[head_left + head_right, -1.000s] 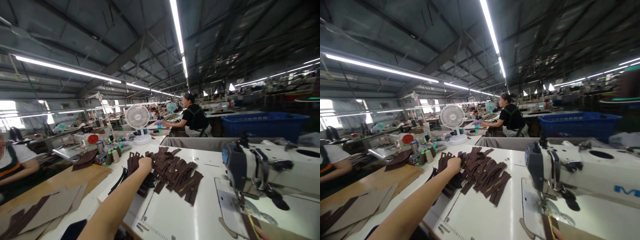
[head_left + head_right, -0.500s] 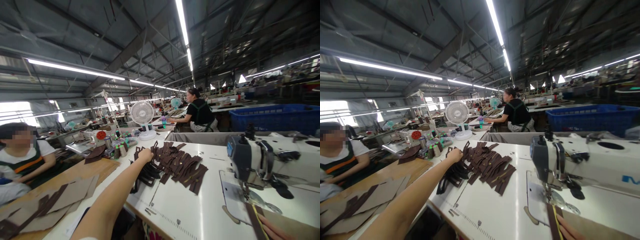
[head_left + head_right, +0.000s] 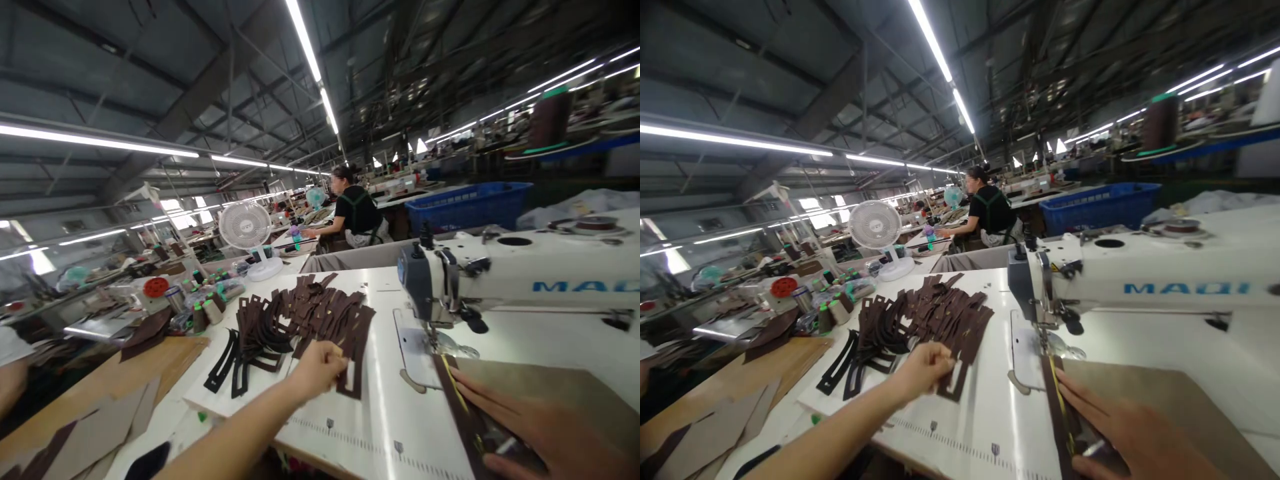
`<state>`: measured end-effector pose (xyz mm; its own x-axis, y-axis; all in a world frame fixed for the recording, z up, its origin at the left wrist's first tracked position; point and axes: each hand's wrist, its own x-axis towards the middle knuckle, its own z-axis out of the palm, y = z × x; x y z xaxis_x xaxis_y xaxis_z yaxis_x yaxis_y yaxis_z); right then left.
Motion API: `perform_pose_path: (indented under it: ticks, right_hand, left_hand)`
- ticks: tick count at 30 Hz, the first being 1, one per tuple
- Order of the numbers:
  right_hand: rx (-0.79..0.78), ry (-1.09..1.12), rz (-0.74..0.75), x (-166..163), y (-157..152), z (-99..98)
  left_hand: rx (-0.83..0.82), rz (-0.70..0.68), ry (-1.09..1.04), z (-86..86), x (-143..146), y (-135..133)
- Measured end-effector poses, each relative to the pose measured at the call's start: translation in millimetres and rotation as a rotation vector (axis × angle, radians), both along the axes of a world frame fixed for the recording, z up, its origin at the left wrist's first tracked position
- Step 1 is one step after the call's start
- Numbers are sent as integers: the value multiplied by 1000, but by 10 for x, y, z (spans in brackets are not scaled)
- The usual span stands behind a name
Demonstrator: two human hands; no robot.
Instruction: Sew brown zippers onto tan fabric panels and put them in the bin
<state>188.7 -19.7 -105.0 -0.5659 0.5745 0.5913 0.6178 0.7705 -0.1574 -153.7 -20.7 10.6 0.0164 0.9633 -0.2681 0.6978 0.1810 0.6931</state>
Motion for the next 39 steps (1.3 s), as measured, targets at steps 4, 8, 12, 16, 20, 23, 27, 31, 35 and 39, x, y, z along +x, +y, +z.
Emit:
perform_pose_path:
  ticks: [4,8,12,16,20,23,27,31,35,39]
  right_hand:
    - [31,-130,34,-23,-58,236]
    - [-114,-178,24,-69,-102,415]
    - [-218,-203,2,-76,-128,488]
    - [-272,-239,-5,-80,-137,536]
    - [-269,-234,1,-88,-141,569]
    - [-264,-239,-2,-89,-143,583]
    - [-275,-255,-1,-83,-142,582]
    - [-275,-247,-2,-72,-140,560]
    - [-285,-229,12,-67,-140,558]
    - [-285,-216,30,-75,-144,585]
  left_hand:
    - [-158,-113,-71,-148,401,-360]
    - [263,-413,362,105,408,-370]
    - [554,-997,481,182,365,-340]
    - [521,-1098,475,33,355,-510]
    - [561,-1072,499,-127,320,-711]
    - [586,-1019,566,-206,328,-760]
    - [645,-959,562,-191,411,-674]
    - [674,-892,488,-142,499,-545]
    - [700,-901,435,-178,539,-451]
    - [697,-898,389,-242,558,-342]
